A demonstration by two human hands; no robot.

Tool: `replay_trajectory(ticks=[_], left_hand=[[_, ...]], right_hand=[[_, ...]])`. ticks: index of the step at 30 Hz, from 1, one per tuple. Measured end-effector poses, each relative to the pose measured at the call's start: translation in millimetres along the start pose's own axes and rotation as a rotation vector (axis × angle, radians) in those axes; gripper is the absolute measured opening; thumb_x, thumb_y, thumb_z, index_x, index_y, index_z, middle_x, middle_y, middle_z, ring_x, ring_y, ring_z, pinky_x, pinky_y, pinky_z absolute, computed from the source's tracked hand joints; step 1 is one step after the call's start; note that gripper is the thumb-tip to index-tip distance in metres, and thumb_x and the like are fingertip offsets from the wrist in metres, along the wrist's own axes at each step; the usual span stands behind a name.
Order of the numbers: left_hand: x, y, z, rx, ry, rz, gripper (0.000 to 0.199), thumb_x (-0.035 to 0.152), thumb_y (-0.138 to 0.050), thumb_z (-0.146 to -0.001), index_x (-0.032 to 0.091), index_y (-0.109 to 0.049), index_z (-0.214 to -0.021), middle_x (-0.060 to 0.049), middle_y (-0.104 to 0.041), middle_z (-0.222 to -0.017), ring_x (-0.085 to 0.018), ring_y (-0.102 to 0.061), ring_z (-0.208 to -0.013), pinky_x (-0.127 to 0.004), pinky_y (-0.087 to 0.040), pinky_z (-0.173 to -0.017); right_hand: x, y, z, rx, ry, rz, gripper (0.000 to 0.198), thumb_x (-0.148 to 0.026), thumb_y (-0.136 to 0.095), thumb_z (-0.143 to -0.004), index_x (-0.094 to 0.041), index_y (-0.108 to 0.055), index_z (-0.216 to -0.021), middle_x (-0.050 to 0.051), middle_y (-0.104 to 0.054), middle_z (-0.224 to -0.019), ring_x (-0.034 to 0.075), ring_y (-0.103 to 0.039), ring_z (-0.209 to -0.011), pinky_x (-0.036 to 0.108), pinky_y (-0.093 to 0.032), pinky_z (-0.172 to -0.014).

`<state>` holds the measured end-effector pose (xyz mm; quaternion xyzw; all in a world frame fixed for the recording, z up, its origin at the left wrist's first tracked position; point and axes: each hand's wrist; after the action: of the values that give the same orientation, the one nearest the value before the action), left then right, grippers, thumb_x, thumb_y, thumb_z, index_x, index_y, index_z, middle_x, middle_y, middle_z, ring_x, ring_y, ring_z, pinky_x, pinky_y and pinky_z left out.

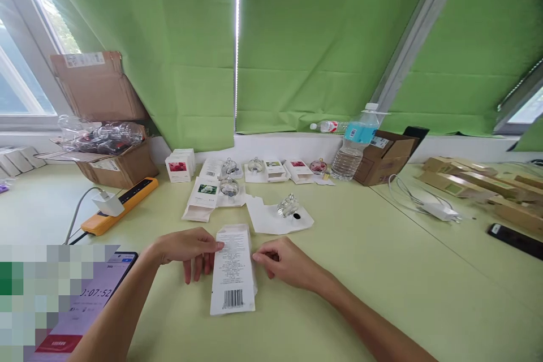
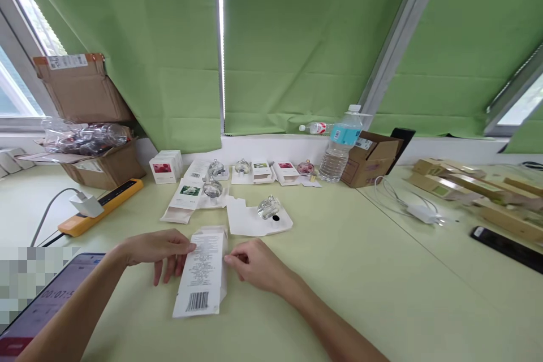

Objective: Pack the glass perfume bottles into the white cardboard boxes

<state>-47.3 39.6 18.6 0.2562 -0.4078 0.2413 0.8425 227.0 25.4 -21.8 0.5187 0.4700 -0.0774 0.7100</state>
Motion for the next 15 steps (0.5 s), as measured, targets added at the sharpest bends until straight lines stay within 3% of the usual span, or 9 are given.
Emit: replay_trajectory(ticks=[4,9,15], left_hand=[[-3,3,-3,0.089,-0.016,-0.008,0.052,0.068,-0.051,-0.074,0.017,-0.056,-0.075,-0.003,-0.061,-0.064,-0.013,-0.055,-0.047,-0.024,-0.043,-0.04],[-8,5,-7,0.143,-0.015,-0.022,0.049,0.067,-0.054,-0.072,0.018,-0.051,-0.076,-0.002,-0.061,-0.063,-0.014,-0.057,-0.047,-0.024,-0.045,-0.04],[-10,4,-6,0.268,-0.009,-0.009,0.045,0.065,-0.054,-0.071,0.02,-0.049,-0.078,-0.001,-0.059,-0.057,-0.019,-0.061,-0.047,-0.027,-0.046,-0.042]], right_hand=[[2,-2,-4,0.008,-0.021,0.006,0.039,-0.04,-0.041,-0.092,-0.017,-0.057,-0.065,-0.001,-0.061,-0.059,0.01,-0.047,-0.051,0.021,-0.036,-0.053],[-1,-7,-8,0.035,-0.065,0.07,0.029,-0.042,-0.047,-0.089,-0.019,-0.063,-0.085,-0.002,-0.058,-0.059,0.011,-0.048,-0.054,0.022,-0.034,-0.052],[-14,-9,-23,0.067,-0.075,0.206,0.036,-0.049,-0.045,-0.088,-0.019,-0.06,-0.078,0.001,-0.062,-0.07,0.013,-0.051,-0.06,0.022,-0.032,-0.053]])
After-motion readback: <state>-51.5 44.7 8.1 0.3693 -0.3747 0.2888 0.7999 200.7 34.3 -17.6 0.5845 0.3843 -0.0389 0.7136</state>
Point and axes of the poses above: each hand's wrist, its own z-axis away from the middle knuckle, its own y-axis out of the back of the hand, x = y × z
